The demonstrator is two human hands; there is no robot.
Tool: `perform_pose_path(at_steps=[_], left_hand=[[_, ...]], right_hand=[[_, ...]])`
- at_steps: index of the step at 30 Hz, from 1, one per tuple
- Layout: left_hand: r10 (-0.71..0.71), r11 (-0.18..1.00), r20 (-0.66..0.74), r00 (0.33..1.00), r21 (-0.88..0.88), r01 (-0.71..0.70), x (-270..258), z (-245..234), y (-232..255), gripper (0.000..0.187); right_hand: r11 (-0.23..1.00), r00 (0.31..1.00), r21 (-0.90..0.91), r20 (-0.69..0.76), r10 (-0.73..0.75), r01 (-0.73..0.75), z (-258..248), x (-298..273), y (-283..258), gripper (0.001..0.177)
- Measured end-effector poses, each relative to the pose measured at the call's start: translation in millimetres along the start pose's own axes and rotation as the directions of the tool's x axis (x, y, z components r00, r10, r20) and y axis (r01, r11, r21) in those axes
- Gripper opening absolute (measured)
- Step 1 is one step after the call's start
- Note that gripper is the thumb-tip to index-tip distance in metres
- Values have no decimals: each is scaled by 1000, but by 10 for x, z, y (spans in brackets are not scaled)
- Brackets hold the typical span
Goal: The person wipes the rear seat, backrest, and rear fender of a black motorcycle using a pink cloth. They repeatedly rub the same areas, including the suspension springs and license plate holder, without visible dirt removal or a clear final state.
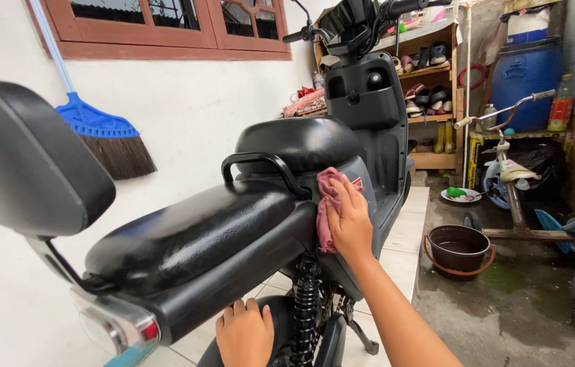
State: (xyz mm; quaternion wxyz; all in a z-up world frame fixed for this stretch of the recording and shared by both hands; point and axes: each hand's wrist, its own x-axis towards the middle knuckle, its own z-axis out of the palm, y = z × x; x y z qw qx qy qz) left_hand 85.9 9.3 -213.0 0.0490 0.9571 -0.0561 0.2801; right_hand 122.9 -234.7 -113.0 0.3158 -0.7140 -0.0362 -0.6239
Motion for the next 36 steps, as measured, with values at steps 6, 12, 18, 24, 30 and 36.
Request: perform_pose_path(at_steps=[6,12,18,24,30,36], left_hand=[[90,980,-105,990,186,-69,60,-7,114,34],[191,981,-250,949,33,-189,22,-93,89,61],[317,933,15,948,-183,-309,45,-4,26,59],[409,871,-32,912,-284,-401,-71,-12,-29,36],[389,881,-24,921,-281,-379,-114,-103,-26,29],[407,882,-11,914,-255,-396,-113,-49,-45,28]], right_hand=[[855,858,79,12,513,-513,166,13,643,41],[916,913,22,-68,401,-401,222,10,174,42],[965,972,-121,-1,-233,231,83,-129,-305,35],[986,989,-143,-106,-99,83,76,-77,-238,38],[960,991,246,25,130,-132,44,-351,-951,33],[956,987,273,82,-135,108,-25,-498,-1036,38]])
